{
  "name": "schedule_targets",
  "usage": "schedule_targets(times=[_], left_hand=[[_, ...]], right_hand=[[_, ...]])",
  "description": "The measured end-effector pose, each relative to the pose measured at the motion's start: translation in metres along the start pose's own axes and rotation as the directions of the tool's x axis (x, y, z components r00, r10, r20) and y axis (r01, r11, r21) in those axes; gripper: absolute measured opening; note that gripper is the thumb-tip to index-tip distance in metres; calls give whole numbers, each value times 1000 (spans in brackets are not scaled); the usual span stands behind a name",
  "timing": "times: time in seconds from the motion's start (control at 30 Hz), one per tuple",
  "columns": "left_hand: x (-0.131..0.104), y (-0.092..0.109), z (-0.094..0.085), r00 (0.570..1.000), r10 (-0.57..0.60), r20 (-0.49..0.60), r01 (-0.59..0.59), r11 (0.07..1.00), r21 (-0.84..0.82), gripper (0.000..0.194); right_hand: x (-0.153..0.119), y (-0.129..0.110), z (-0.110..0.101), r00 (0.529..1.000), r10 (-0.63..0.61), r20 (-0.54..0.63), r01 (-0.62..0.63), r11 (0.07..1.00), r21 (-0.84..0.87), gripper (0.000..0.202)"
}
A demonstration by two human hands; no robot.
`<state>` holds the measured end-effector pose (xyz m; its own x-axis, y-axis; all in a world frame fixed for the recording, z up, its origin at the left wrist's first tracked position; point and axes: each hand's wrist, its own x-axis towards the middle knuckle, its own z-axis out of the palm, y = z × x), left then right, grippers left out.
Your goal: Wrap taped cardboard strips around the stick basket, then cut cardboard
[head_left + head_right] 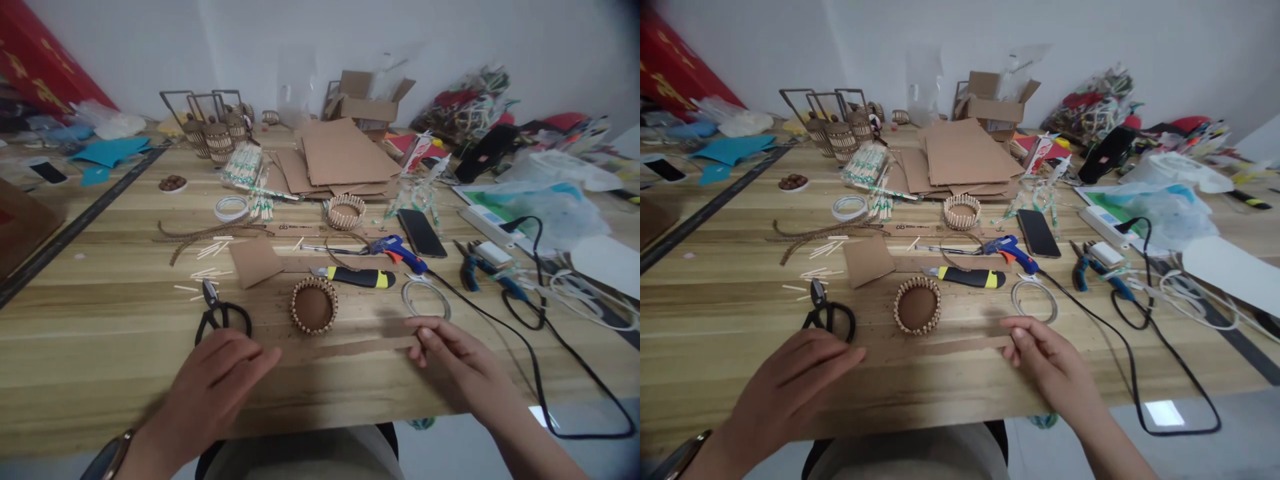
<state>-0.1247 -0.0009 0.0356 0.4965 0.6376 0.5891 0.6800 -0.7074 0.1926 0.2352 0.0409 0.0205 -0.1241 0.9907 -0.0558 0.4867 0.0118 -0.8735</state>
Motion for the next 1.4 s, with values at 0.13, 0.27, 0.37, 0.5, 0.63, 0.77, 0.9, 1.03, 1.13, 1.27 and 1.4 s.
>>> schedule_targets(times=[0.13, 0.27, 0.37, 0.5, 0.63, 0.77, 0.9, 1.03, 1.13, 1.27, 1.4], left_hand=[[-1, 14, 8, 998, 24, 59, -21, 998, -61, 31], [1, 25, 21, 998, 33, 53, -30, 997, -65, 33], [5, 33, 28, 997, 58, 42, -56, 997, -50, 33], [8, 39, 34, 997, 61, 43, -59, 996, -60, 32], [6, 33, 42, 997, 0, 73, 8, 994, -107, 33], [6, 21, 56, 975, -195, 110, 209, 968, -136, 27], [9, 14, 68, 923, -339, 183, 357, 931, -74, 23], [14, 15, 72, 927, -339, 162, 339, 940, 26, 21], [15, 16, 75, 942, -310, 131, 301, 950, 84, 24], [9, 15, 81, 966, -249, 63, 242, 964, 109, 19], [8, 12, 81, 964, -217, 151, 193, 968, 158, 40]], right_hand=[[3, 2, -5, 985, -172, -3, 163, 941, -296, 40], [3, -16, 8, 872, -485, 73, 449, 730, -515, 23], [-3, -38, 34, 797, -557, 233, 599, 680, -422, 22], [-8, -50, 69, 781, -511, 360, 609, 750, -257, 14], [-1, -39, 79, 786, -499, 364, 604, 746, -281, 16], [9, -29, 76, 777, -517, 358, 629, 665, -404, 18], [17, -24, 76, 799, -517, 307, 595, 607, -527, 15], [20, -20, 78, 775, -558, 297, 605, 520, -603, 18], [22, -19, 79, 748, -589, 307, 615, 438, -656, 20], [25, -18, 78, 713, -621, 327, 624, 348, -700, 23], [28, -16, 79, 685, -648, 333, 634, 306, -711, 25]])
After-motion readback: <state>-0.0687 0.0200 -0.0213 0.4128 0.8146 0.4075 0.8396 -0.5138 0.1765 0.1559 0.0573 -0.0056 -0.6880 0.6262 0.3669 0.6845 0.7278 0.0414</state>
